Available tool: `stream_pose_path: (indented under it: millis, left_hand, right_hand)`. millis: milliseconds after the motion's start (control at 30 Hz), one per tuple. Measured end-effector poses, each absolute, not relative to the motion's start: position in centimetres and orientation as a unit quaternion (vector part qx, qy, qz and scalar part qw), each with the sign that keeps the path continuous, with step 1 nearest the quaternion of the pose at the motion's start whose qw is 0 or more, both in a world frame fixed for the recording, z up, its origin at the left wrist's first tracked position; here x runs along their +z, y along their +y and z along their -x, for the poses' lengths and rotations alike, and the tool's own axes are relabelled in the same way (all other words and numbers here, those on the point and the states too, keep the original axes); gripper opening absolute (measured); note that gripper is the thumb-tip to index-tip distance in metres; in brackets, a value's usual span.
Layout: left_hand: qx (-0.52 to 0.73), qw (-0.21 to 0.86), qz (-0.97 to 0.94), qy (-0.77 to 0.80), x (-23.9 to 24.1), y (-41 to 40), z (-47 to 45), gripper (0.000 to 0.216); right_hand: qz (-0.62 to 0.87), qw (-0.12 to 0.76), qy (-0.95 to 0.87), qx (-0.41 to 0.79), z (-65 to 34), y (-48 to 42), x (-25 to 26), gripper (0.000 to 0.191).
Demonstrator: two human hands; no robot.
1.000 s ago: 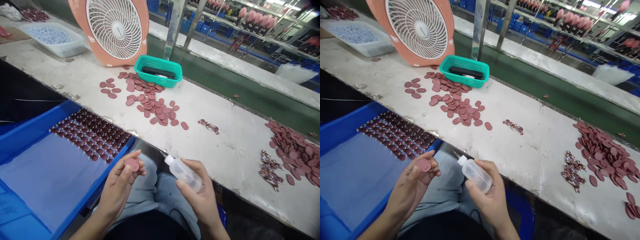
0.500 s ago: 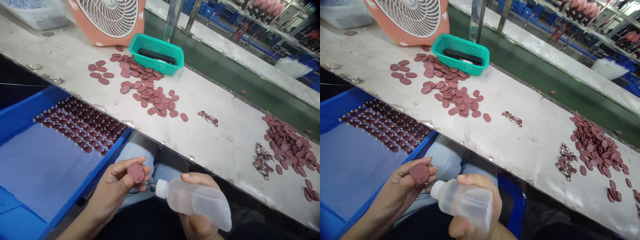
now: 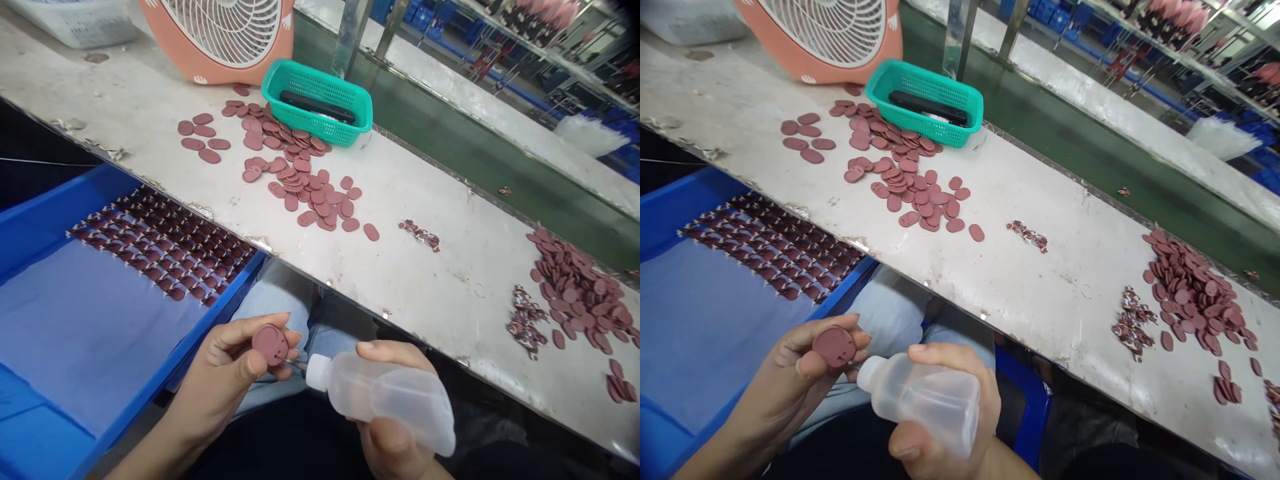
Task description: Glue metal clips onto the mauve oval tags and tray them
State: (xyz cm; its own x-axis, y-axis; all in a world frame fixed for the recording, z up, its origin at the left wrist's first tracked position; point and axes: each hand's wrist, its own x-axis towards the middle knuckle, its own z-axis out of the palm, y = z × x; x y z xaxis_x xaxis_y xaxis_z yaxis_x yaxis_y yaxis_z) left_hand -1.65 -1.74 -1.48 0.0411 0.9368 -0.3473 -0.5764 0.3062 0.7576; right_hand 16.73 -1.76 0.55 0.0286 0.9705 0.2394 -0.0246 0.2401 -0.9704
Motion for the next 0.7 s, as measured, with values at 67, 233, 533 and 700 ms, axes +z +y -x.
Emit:
stream_pose_path:
  millis: [67, 233, 533, 700]
  left_hand:
    - [0.546, 0.691, -0.216, 0.422, -1.55, -1.80, 1.78, 0.030]
    - [0.545, 0.688, -0.207, 0.433, -1.43, -1.77, 1.84, 0.032]
    - [0.547, 0.686, -0.213, 0.429, -1.65, -1.71, 1.83, 0.031]
    - [0.545, 0.687, -0.214, 0.431, -1.87, -1.91, 1.94, 0.029]
  right_hand:
    - [0.435, 0.572, -0.547, 0.430, -16.82, -1.84, 0.74, 0.041]
    - [0.461, 0.558, -0.569, 0.390, -16.72, -2.10, 0.88, 0.040]
    - [0.488, 0.568, -0.563, 0.349, -16.64, -2.11, 0.43, 0.045]
    - [0.465, 0.562, -0.573, 0.374, -16.79, -1.58, 0.80, 0.037]
